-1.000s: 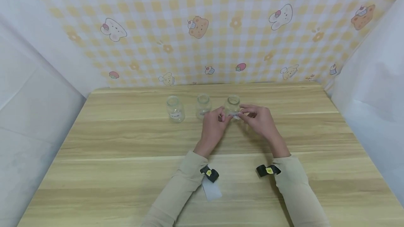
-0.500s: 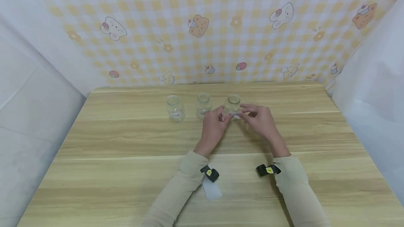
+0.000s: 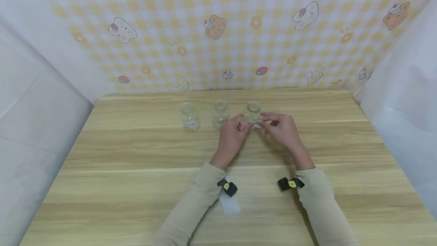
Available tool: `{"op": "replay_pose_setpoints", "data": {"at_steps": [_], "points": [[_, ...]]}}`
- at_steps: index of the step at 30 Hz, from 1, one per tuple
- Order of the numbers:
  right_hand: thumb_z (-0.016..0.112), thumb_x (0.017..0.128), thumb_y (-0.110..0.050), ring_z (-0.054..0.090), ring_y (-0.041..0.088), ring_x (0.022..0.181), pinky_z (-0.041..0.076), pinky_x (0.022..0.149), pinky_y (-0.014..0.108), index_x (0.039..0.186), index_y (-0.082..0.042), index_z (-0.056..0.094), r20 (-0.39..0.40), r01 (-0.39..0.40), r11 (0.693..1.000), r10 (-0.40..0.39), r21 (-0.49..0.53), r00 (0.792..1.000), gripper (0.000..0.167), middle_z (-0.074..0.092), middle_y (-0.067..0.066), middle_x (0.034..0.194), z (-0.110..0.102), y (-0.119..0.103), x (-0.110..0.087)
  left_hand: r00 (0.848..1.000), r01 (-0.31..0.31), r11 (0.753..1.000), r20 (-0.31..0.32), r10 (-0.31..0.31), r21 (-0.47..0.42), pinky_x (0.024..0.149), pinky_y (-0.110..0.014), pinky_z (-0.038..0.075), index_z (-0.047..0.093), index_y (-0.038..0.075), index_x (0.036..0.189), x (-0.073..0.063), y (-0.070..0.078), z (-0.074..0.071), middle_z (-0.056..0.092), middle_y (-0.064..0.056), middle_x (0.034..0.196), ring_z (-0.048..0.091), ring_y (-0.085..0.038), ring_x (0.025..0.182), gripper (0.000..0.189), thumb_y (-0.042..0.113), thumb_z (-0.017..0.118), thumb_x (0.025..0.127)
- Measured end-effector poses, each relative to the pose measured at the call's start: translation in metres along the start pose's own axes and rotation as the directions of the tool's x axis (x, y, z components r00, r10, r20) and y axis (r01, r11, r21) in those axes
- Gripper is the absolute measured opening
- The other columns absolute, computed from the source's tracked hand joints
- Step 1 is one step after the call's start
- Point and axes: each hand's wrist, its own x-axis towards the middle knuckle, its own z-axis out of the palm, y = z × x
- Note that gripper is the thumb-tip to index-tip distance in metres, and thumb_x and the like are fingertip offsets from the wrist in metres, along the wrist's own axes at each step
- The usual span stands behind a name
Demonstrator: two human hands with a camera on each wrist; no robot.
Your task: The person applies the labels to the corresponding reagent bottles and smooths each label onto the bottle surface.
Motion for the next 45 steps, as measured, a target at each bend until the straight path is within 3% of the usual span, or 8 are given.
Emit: {"op": "replay_pose_setpoints", "data": {"at_steps": [17,21,25,30,32,36,39,45], "points": [[0.076,0.096,-0.018,0.072,0.030,0.062,0.037,0.041,0.021,0.101,0.002,0.079,0.001,-0.004,0.999,0.004,0.034,1.000,0.020,0.070,0.017,0.131,-0.0011,-0.0014,-0.0008,0.999,0.031,0.999,0.033,-0.032,0.006,0.081,-0.033,0.057,0.044,0.011,0.062,0.0008,0.0003,-0.0005,0.070,-0.024,0.122,0.068,-0.036,0.118,0.048,0.017,0.081,0.091],[0.076,0.096,-0.019,0.072,0.030,0.063,0.036,0.041,0.021,0.101,0.001,0.080,-0.003,-0.008,0.999,0.008,0.037,1.000,0.021,0.070,0.017,0.130,-0.0009,-0.0003,-0.0010,0.999,0.020,1.000,0.035,-0.020,0.001,0.086,-0.036,0.057,0.043,0.011,0.061,0.0013,0.0008,-0.0010,0.075,-0.026,0.104,0.067,-0.036,0.119,0.049,0.020,0.080,0.093],[0.076,0.096,-0.020,0.072,0.031,0.063,0.036,0.040,0.020,0.100,0.001,0.080,-0.002,-0.010,0.999,0.010,0.038,1.000,0.021,0.070,0.016,0.131,-0.0006,0.0011,-0.0010,0.999,0.007,1.000,0.033,-0.007,0.000,0.085,-0.036,0.057,0.042,0.012,0.060,0.0016,0.0010,-0.0014,0.074,-0.025,0.092,0.075,-0.033,0.096,0.051,0.021,0.079,0.093],[0.076,0.096,-0.020,0.072,0.030,0.063,0.037,0.041,0.020,0.100,0.001,0.080,-0.002,-0.007,0.999,0.007,0.035,1.000,0.022,0.070,0.016,0.131,-0.0007,0.0015,-0.0005,1.000,0.005,1.000,0.031,-0.005,0.001,0.084,-0.035,0.056,0.041,0.012,0.060,0.0015,0.0016,-0.0020,0.072,-0.026,0.115,0.069,-0.028,0.068,0.052,0.021,0.079,0.094],[0.076,0.096,-0.021,0.072,0.030,0.063,0.037,0.041,0.020,0.100,0.001,0.080,-0.002,-0.006,0.999,0.006,0.034,1.000,0.022,0.070,0.017,0.131,-0.0010,0.0010,-0.0006,1.000,0.004,1.000,0.028,-0.004,0.002,0.084,-0.035,0.056,0.041,0.012,0.060,0.0013,0.0016,-0.0018,0.072,-0.026,0.115,0.071,-0.029,0.073,0.052,0.021,0.079,0.094],[0.077,0.096,-0.021,0.072,0.030,0.064,0.037,0.042,0.020,0.100,0.001,0.080,0.000,-0.009,0.999,0.009,0.036,1.000,0.022,0.070,0.017,0.131,-0.0013,0.0005,-0.0008,1.000,0.001,1.000,0.027,-0.001,-0.003,0.085,-0.037,0.057,0.040,0.012,0.060,0.0012,0.0011,-0.0014,0.072,-0.021,0.082,0.074,-0.034,0.085,0.052,0.020,0.079,0.094],[0.077,0.096,-0.020,0.072,0.031,0.064,0.037,0.042,0.021,0.099,0.000,0.080,0.001,-0.013,0.999,0.013,0.042,1.000,0.021,0.070,0.016,0.131,-0.0013,0.0000,-0.0008,1.000,0.003,1.000,0.031,-0.003,-0.002,0.088,-0.038,0.057,0.040,0.013,0.060,0.0013,0.0012,-0.0015,0.058,-0.010,0.061,0.075,-0.035,0.091,0.052,0.020,0.079,0.094],[0.077,0.096,-0.020,0.072,0.032,0.066,0.040,0.043,0.022,0.099,0.001,0.079,0.014,-0.026,0.998,0.025,0.061,1.000,0.021,0.069,0.017,0.132,-0.0022,-0.0021,-0.0013,1.000,0.002,1.000,0.025,-0.002,0.014,0.087,-0.040,0.058,0.041,0.013,0.060,0.0008,0.0024,-0.0013,0.062,-0.012,0.064,0.073,-0.037,0.106,0.052,0.023,0.079,0.094]]}}
